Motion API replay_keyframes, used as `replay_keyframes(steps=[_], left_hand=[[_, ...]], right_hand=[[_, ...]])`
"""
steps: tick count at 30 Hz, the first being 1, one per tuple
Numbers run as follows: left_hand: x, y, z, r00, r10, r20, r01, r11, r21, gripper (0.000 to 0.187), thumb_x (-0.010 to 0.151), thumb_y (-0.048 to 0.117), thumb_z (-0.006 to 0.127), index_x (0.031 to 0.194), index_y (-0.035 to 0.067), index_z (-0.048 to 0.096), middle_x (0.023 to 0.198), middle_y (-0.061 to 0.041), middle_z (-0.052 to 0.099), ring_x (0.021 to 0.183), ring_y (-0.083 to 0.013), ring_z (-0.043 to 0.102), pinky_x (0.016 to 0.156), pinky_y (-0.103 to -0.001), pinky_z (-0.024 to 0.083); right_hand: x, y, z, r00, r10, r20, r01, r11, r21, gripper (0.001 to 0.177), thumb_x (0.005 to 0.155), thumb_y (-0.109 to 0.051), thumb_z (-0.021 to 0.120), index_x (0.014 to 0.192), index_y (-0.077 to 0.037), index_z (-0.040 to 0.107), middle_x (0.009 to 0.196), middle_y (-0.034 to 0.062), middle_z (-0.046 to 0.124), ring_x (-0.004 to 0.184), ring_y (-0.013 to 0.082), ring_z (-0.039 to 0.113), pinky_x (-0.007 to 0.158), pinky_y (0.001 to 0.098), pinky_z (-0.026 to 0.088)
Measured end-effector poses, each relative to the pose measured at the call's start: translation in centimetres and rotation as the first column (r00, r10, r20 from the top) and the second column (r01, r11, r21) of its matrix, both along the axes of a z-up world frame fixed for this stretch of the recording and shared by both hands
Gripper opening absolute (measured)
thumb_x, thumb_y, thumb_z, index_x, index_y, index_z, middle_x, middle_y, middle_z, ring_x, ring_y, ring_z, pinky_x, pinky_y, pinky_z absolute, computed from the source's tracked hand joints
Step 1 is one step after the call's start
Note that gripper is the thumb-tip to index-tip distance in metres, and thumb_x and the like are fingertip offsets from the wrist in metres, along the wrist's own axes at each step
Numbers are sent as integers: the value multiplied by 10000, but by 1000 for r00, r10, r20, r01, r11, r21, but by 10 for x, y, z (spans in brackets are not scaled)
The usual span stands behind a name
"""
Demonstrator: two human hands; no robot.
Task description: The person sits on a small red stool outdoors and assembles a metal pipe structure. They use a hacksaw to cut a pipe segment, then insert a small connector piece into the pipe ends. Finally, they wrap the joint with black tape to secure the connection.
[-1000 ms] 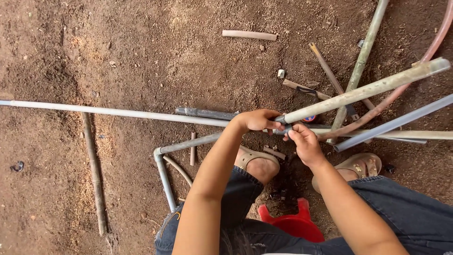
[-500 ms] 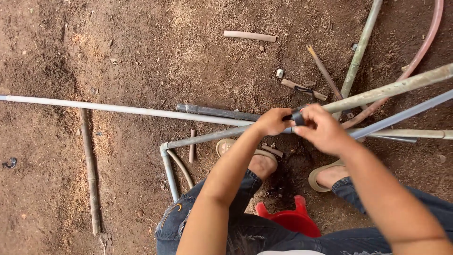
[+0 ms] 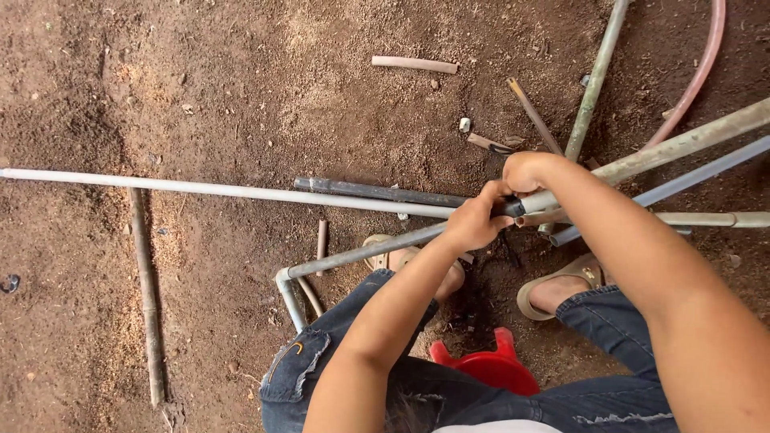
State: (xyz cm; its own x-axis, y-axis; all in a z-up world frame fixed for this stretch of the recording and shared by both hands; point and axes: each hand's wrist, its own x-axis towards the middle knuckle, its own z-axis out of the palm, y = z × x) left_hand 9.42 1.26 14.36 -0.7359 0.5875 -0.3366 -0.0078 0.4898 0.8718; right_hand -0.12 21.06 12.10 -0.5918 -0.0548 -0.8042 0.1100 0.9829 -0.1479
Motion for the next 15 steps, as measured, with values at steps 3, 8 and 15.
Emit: replay_keyframes(steps=[3,8,15], left_hand=[[-6,1,-2,999,-34,-8,34,997,72,459,993,269,736,1429,212,604,1408,-192,716,1353,-450,636,1129,-594,538],[-24,-7,8,998,-51,-30,53,997,49,420,1007,284,704,1411,185,643,1352,-196,741,1301,-452,674,1103,-594,544],[-34,-14,30,999,-38,-12,40,979,198,472,997,202,706,1439,47,647,1315,-274,740,1296,-498,665,1107,-609,516]], right_hand=[[-8,10,-41,965,212,-152,-168,951,259,245,786,-309,860,946,-129,904,864,153,827,861,335,816,747,589,632],[85,-13,73,450,74,-890,-221,975,-31,294,1052,-401,704,944,-141,787,857,45,688,815,249,705,726,368,557],[177,-1,21,398,-652,-645,1,704,-711,529,821,-174,978,1238,62,755,982,197,660,688,296,699,593,374,575]])
